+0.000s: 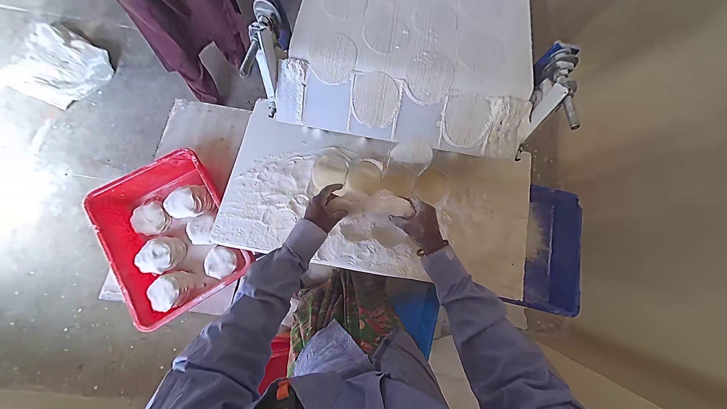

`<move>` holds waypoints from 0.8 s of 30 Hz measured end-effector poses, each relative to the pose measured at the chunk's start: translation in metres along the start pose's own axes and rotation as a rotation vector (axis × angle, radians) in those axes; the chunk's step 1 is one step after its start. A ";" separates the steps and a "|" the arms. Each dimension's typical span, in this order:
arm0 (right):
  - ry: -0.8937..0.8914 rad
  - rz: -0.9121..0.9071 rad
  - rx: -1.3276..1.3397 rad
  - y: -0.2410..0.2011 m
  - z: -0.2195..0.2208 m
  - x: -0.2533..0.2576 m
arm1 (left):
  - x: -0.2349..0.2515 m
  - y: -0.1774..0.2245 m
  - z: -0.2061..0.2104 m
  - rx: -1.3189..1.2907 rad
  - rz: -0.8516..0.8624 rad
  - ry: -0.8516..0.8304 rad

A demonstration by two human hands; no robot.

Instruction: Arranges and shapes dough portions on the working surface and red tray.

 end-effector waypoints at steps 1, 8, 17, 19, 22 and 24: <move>0.013 0.024 -0.012 0.008 -0.001 -0.001 | -0.002 -0.007 -0.001 0.077 -0.053 0.011; -0.003 -0.014 -0.174 0.018 0.024 -0.014 | -0.020 -0.011 0.005 0.170 -0.014 0.094; 0.085 -0.186 -0.240 0.020 0.034 -0.017 | -0.035 -0.052 -0.011 0.188 -0.198 0.062; 0.005 -0.153 -0.313 0.020 0.043 -0.021 | -0.039 -0.062 0.000 0.224 -0.226 -0.102; -0.005 -0.161 -0.299 -0.020 0.056 -0.009 | -0.043 -0.070 -0.035 -0.009 -0.238 -0.043; 0.024 -0.150 -0.256 -0.043 0.058 0.000 | -0.055 -0.079 -0.072 -0.131 -0.317 0.058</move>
Point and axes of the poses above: each hand's wrist, its own x-axis towards the middle knuckle, its own z-axis out of the palm, y = z × x, the point moved 8 cm from there along x, towards the middle knuckle, and after that the axes turned 6 degrees about -z, right-handed, at the moved point
